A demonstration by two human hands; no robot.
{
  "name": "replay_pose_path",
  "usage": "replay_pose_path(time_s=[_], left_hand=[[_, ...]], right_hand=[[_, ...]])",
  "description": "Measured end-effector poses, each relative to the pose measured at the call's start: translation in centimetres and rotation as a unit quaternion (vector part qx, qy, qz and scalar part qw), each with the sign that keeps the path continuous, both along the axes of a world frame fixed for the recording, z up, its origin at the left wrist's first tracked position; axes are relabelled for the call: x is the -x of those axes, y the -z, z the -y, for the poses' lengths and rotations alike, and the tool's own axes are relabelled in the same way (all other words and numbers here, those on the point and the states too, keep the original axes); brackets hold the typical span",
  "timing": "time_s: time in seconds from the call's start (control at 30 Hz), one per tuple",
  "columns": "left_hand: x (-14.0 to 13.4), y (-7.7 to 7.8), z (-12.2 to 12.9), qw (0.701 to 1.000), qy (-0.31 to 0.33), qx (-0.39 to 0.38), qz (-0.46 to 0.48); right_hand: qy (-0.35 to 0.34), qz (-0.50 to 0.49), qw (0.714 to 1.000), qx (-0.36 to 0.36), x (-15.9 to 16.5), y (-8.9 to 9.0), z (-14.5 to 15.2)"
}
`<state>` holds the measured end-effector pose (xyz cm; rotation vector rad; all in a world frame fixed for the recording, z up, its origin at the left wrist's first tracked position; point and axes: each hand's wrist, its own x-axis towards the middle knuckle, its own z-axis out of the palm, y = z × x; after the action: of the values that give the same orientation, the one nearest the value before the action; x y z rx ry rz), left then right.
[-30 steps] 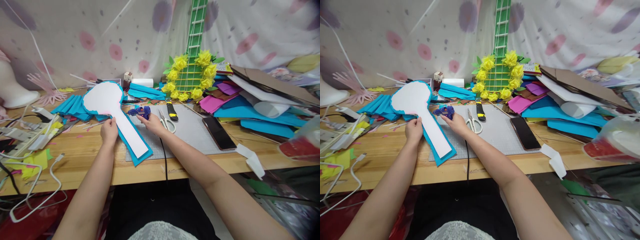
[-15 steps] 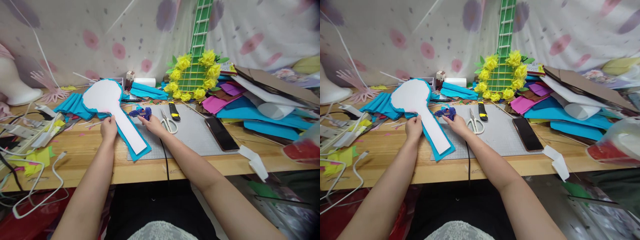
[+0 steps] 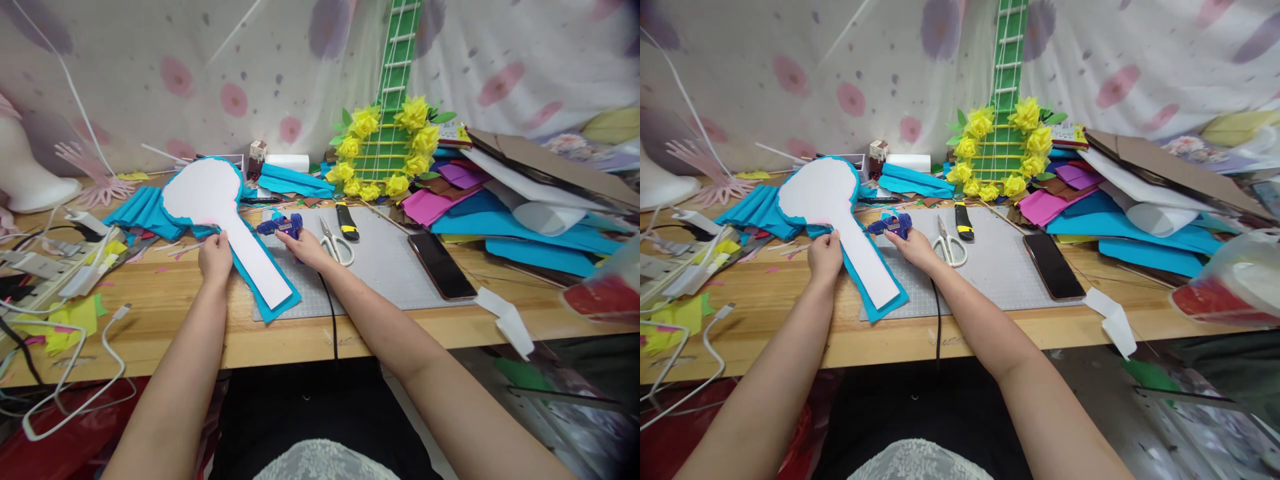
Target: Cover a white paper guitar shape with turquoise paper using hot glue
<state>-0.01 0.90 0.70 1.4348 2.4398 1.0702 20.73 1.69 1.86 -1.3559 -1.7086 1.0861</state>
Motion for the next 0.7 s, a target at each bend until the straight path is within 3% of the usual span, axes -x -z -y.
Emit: replay_pose_path(time_s=[0.4, 0.7], left_hand=[[0.1, 0.1, -0.2, 1.0, 0.006, -0.013, 0.01], [0.0, -0.1, -0.1, 1.0, 0.006, -0.018, 0.018]], right_hand=[[-0.029, 0.01, 0.999, 0.036, -1.9, -1.2, 0.9], [-0.058, -0.022, 0.997, 0.052, -2.5, -0.6, 0.5]])
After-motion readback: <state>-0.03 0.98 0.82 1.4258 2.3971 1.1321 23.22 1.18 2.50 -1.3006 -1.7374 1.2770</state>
